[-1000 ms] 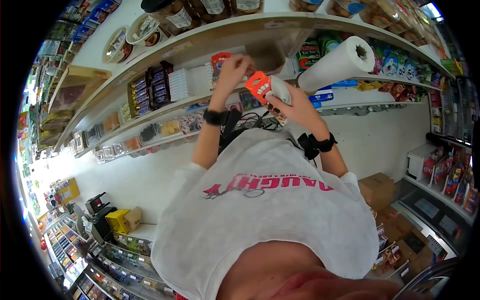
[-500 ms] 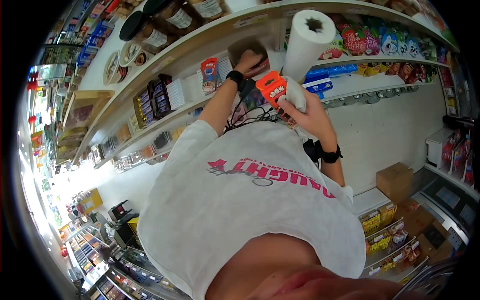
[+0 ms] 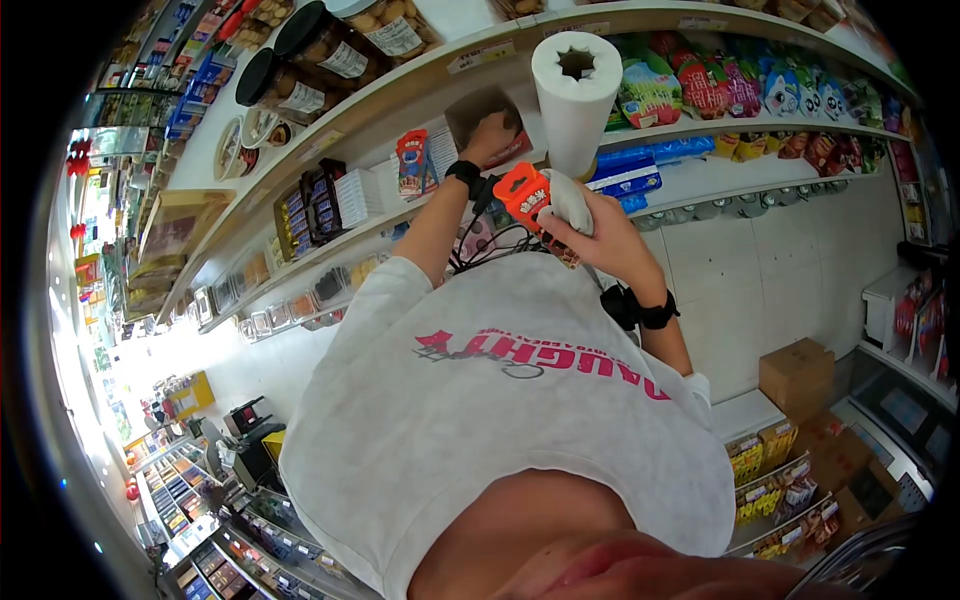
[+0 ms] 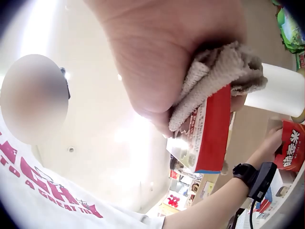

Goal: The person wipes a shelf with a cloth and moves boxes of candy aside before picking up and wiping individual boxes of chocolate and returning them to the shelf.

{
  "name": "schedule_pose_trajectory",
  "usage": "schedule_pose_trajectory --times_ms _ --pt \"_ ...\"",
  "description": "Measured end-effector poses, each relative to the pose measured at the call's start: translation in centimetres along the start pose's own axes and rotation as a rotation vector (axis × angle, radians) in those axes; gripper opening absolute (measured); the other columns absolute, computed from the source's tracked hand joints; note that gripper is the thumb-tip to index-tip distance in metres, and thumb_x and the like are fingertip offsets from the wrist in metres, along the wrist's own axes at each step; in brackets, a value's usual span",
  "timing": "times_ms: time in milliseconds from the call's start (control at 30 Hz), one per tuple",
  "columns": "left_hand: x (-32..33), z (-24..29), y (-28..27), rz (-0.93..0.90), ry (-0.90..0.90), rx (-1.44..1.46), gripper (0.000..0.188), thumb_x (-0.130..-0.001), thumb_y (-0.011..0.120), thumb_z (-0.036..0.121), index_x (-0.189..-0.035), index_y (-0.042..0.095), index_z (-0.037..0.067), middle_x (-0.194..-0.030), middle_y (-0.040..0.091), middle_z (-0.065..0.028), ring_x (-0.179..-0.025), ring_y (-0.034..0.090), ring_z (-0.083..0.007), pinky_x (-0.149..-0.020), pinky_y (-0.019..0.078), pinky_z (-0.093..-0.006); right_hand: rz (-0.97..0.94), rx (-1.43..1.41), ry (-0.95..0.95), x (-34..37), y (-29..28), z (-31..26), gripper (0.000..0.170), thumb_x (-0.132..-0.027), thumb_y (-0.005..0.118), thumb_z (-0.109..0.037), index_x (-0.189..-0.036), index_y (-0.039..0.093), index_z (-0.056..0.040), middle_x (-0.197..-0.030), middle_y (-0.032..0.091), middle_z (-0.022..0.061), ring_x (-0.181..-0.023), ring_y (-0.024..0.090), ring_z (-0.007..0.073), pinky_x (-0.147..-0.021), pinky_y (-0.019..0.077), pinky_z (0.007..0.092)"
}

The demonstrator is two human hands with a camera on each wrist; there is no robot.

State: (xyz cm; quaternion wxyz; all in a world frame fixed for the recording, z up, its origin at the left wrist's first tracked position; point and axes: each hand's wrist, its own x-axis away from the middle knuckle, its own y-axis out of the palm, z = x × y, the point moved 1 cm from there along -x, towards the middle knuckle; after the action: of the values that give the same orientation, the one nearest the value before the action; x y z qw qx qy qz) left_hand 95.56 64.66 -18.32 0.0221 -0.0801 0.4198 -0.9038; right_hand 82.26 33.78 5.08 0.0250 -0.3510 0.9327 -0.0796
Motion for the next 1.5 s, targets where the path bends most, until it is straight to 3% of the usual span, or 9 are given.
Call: schedule_pose_trajectory --times_ms 333,567,700,800,833,933,1033,1267,1500 --pt "3.5 5.8 -3.2 -0.424 -0.201 0.24 0.064 -0.107 0.033 0.05 -0.128 0.064 -0.002 -0.119 0.07 -0.0246 -0.106 0.068 -0.0365 -0.099 0.0497 -0.0445 0.019 -0.025 -0.055 -0.3 0.0 0.7 0.043 -0.098 0.072 -0.03 -0.129 0.062 -0.0018 -0.084 0.073 0.0094 -0.064 0.067 0.0161 -0.061 0.0531 0.0322" --pt "3.3 3.4 -5.5 -0.025 0.265 0.013 0.042 -0.103 0.054 0.032 -0.128 0.065 0.0 -0.115 0.072 -0.0224 -0.104 0.071 -0.0365 -0.093 0.056 -0.0422 0.128 0.006 -0.111 -1.1 0.8 1.9 0.044 -0.099 0.071 -0.025 -0.133 0.061 0.0011 -0.104 0.073 0.0115 -0.092 0.066 0.0167 -0.086 0.0526 0.0329" --pt "9.1 8.0 -10.6 -0.068 0.2 0.378 0.039 -0.105 0.056 0.035 -0.121 0.066 0.0 -0.103 0.074 -0.0193 -0.075 0.075 -0.026 -0.061 0.0565 -0.0377 0.142 -0.091 -0.016 -2.4 1.5 3.2 0.044 -0.099 0.073 -0.027 -0.132 0.061 0.0004 -0.102 0.074 0.0106 -0.089 0.067 0.0154 -0.086 0.0527 0.0319" --pt "9.3 8.6 -11.4 -0.276 -0.057 0.23 0.038 -0.106 0.054 0.034 -0.113 0.066 -0.002 -0.096 0.073 -0.0189 -0.07 0.074 -0.0272 -0.057 0.0534 -0.039 0.075 -0.159 0.078 -3.2 2.9 2.8 0.043 -0.098 0.073 -0.027 -0.129 0.064 0.0009 -0.102 0.074 0.0089 -0.089 0.066 0.0136 -0.085 0.0527 0.0314" --pt "8.2 8.6 -11.0 -0.332 -0.066 0.081 0.036 -0.107 0.053 0.035 -0.115 0.063 0.001 -0.107 0.07 -0.0169 -0.091 0.065 -0.027 -0.076 0.0535 -0.0402 0.053 -0.169 0.086 -3.7 3.4 2.5 0.042 -0.098 0.073 -0.027 -0.128 0.064 0.001 -0.103 0.074 0.0084 -0.089 0.065 0.0131 -0.085 0.0527 0.0312" --pt "6.9 5.8 -7.0 -0.188 0.51 -0.1 0.061 -0.107 0.043 0.051 -0.108 0.066 -0.005 -0.107 0.069 -0.0264 -0.113 0.068 -0.0334 -0.087 0.0521 -0.0424 0.011 -0.108 0.054 -4.4 5.1 2.7 0.043 -0.097 0.073 -0.027 -0.128 0.064 0.0012 -0.102 0.073 0.0065 -0.09 0.065 0.0123 -0.085 0.0526 0.0296" --pt "6.6 7.9 -6.4 -0.507 0.008 0.257 0.085 -0.098 0.04 0.073 -0.121 0.067 -0.004 -0.124 0.067 -0.0268 -0.123 0.062 -0.0362 -0.104 0.0458 -0.0419 -0.051 -0.13 0.081 -4.3 5.9 1.3 0.044 -0.097 0.074 -0.028 -0.128 0.064 0.0014 -0.103 0.073 0.0065 -0.092 0.066 0.0127 -0.085 0.0528 0.0303" --pt "4.7 6.1 -2.8 -0.66 -0.346 0.499 0.118 -0.081 0.052 0.091 -0.156 0.042 0.0 -0.159 0.042 -0.0224 -0.149 0.038 -0.0324 -0.121 0.0297 -0.0417 0.006 -0.143 0.111 -2.6 6.2 1.4 0.042 -0.097 0.074 -0.025 -0.128 0.064 0.0013 -0.104 0.073 0.0063 -0.092 0.065 0.0118 -0.084 0.0534 0.0303" --pt "4.1 5.6 -1.9 -0.539 -0.296 0.356 0.088 -0.087 0.053 0.086 -0.107 0.071 0.002 -0.1 0.068 -0.0092 -0.09 0.062 -0.0135 -0.08 0.0481 -0.029 0.022 -0.206 0.119 -1.7 5.9 1.6 0.043 -0.098 0.073 -0.026 -0.129 0.063 0.0014 -0.106 0.072 0.0052 -0.091 0.064 0.0097 -0.082 0.0533 0.0289"
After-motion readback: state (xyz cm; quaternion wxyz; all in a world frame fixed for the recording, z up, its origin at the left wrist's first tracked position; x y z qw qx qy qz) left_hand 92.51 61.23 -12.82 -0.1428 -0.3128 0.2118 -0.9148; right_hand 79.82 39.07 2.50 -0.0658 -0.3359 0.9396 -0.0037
